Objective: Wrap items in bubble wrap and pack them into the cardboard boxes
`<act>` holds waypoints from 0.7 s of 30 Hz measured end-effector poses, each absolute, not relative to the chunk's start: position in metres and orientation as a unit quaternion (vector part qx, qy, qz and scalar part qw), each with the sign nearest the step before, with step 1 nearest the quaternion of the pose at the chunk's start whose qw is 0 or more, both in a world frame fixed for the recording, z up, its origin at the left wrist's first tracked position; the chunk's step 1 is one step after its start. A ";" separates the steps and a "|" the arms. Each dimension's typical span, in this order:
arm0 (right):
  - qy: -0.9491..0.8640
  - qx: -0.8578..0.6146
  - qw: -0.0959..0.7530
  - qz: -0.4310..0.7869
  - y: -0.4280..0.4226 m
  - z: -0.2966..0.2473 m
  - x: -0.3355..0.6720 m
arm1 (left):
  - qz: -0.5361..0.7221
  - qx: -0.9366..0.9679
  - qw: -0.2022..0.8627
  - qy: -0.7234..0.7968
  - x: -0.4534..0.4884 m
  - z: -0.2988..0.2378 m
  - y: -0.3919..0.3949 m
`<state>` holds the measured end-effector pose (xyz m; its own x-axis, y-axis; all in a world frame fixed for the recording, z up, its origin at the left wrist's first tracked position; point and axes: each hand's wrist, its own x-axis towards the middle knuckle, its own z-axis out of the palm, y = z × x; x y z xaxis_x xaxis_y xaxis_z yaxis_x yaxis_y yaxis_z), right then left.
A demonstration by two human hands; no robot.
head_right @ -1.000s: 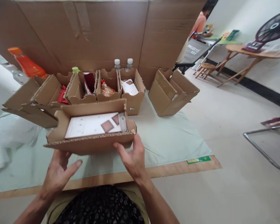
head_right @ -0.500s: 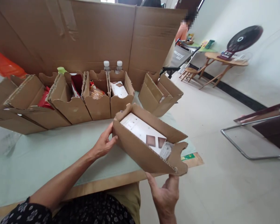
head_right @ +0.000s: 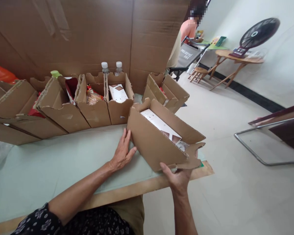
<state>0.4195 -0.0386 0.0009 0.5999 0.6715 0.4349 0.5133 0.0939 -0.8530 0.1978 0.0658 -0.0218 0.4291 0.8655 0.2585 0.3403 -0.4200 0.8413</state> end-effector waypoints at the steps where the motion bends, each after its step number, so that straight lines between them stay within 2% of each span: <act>1: -0.443 -0.666 0.596 0.066 -0.033 0.002 0.416 | 0.330 0.784 0.361 0.383 0.197 -0.021 0.065; 4: -0.445 -0.670 0.593 0.039 -0.017 0.003 0.402 | 0.257 0.832 0.348 0.347 0.195 -0.016 0.064; 7: -0.438 -0.681 0.587 0.004 -0.008 0.001 0.385 | 0.237 0.847 0.342 0.331 0.194 -0.012 0.063; 15: -0.461 -0.703 0.541 -0.029 0.044 0.002 0.354 | 0.326 0.797 0.359 0.359 0.196 -0.027 0.065; 21: -0.452 -0.765 0.457 -0.049 0.119 0.020 0.366 | 0.355 0.782 0.355 0.369 0.197 -0.028 0.066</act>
